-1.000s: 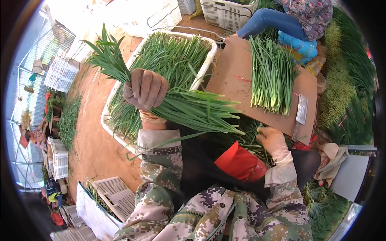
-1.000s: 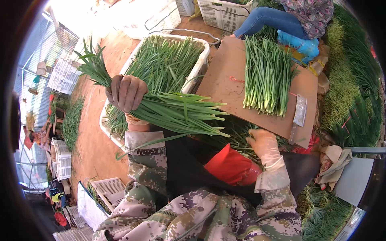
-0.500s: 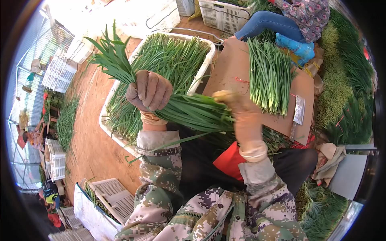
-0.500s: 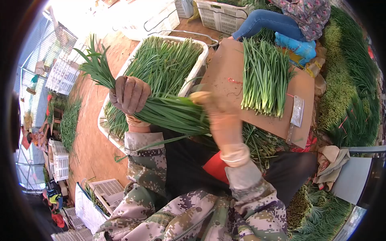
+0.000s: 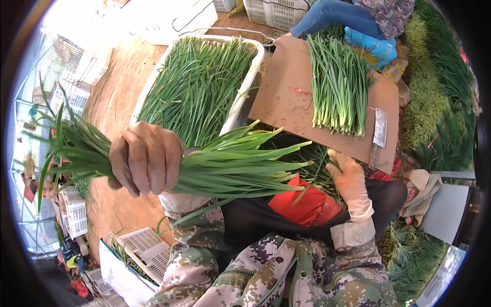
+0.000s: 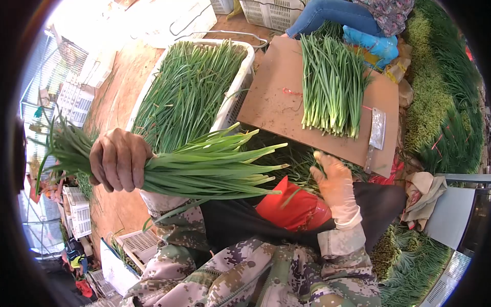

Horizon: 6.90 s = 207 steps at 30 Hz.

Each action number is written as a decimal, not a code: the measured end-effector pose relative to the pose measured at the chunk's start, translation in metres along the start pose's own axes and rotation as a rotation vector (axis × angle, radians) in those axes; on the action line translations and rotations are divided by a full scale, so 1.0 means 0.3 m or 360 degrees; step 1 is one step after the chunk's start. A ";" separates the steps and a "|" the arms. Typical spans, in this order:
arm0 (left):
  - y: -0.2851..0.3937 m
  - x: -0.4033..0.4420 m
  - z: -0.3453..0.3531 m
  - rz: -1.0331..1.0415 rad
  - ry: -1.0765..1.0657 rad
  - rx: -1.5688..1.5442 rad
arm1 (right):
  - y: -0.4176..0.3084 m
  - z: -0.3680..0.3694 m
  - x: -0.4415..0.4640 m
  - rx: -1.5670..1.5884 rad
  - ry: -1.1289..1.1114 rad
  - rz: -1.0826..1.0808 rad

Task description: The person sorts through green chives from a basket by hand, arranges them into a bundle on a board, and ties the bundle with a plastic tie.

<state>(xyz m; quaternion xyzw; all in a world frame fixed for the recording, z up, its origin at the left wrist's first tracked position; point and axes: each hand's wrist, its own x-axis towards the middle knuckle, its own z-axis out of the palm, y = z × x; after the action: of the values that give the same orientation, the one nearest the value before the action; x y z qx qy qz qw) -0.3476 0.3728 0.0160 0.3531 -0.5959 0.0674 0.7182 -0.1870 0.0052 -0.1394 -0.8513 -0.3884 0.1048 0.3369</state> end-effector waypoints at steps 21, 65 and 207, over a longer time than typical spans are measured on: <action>-0.099 0.066 0.055 0.0191 0.0265 0.0066 | -0.173 0.230 0.339 0.1820 -0.1483 0.0132; -0.638 0.277 -0.161 -0.0950 0.2675 0.0701 | -0.300 -0.056 0.283 0.1743 -0.0077 -0.0508; -0.856 -0.188 0.439 -0.1725 0.2458 -0.0100 | -0.122 -0.149 0.197 -0.0172 0.0111 0.0046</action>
<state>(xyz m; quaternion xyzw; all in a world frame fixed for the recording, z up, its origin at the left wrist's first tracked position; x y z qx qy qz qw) -0.3368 0.1232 -0.1392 0.4202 0.2886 -0.0763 0.8569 -0.1490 0.0438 -0.0770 -0.8769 -0.3690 0.0588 0.3023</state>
